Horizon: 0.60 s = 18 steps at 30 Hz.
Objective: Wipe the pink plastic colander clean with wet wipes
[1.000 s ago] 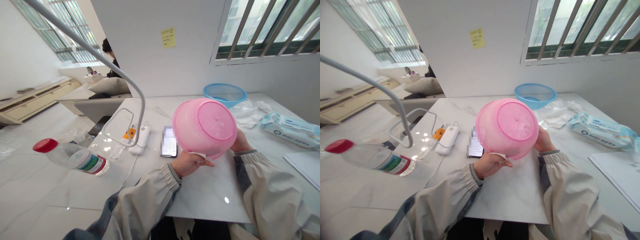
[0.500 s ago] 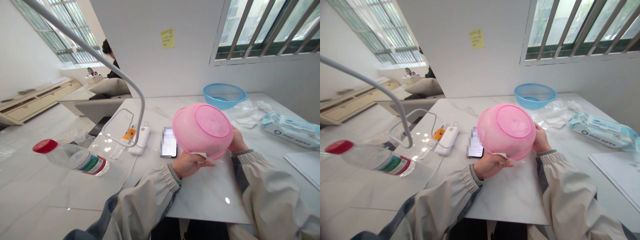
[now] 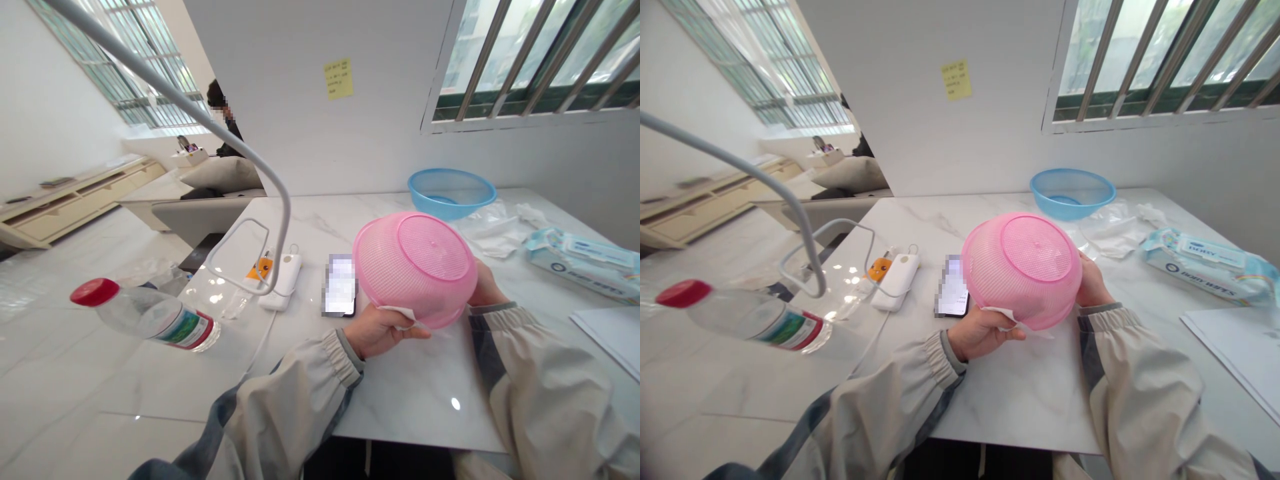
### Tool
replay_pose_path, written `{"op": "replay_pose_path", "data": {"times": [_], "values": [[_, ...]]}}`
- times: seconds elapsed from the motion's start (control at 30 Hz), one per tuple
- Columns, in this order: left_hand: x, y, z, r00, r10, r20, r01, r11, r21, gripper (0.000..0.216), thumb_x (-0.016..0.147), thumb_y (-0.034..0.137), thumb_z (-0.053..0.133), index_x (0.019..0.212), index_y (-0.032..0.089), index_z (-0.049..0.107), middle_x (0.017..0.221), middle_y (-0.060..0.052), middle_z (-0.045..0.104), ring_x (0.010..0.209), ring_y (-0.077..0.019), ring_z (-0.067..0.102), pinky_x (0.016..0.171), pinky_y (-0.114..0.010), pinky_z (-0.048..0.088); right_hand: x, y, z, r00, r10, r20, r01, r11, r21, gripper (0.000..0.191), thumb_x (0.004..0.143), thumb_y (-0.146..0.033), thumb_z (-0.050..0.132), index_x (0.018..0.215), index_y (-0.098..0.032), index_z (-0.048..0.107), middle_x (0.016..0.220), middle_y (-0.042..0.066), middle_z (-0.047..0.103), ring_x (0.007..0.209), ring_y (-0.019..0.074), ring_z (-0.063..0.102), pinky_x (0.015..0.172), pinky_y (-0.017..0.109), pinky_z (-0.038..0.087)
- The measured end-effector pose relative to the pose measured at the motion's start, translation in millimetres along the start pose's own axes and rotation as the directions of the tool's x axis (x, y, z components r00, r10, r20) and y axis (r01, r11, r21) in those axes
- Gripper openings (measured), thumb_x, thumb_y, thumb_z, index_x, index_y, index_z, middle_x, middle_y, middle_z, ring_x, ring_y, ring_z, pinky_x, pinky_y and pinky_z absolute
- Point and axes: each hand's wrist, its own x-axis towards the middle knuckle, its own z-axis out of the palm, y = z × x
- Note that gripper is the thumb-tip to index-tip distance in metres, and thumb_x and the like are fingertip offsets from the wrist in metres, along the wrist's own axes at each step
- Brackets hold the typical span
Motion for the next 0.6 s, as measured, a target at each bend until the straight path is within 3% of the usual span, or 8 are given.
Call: {"op": "replay_pose_path", "data": {"times": [0.17,0.37,0.6], "values": [[3,-1,0,0.997,0.077,-0.01,-0.077,0.997,0.004,0.061,0.056,0.004,0.09,0.114,0.019,0.079,0.108,-0.007,0.078,0.1,-0.0253,0.072,0.079,-0.038,0.064,2,14,3,0.998,-0.01,0.06,0.008,0.999,0.034,0.022,0.053,-0.031,0.084,0.071,-0.021,0.075,0.087,0.005,0.077,0.086,0.0235,0.067,0.08,0.034,0.059],[4,-1,0,0.996,0.084,-0.004,-0.084,0.996,0.001,0.061,0.057,0.003,0.089,0.115,0.019,0.08,0.109,-0.007,0.078,0.102,-0.0266,0.072,0.077,-0.038,0.065,6,19,3,0.993,-0.07,0.099,0.065,0.996,0.056,0.043,0.04,-0.027,0.088,0.081,-0.02,0.079,0.086,0.006,0.078,0.081,0.0241,0.068,0.076,0.035,0.057],[2,-3,2,0.999,0.042,-0.002,-0.042,0.999,-0.001,0.058,0.056,0.003,0.09,0.111,0.019,0.081,0.11,-0.008,0.078,0.105,-0.0279,0.071,0.083,-0.042,0.065,7,15,1,0.995,-0.08,0.062,0.079,0.997,0.016,0.036,0.039,-0.031,0.086,0.072,-0.022,0.074,0.071,0.001,0.072,0.068,0.02,0.063,0.066,0.033,0.053]]}}
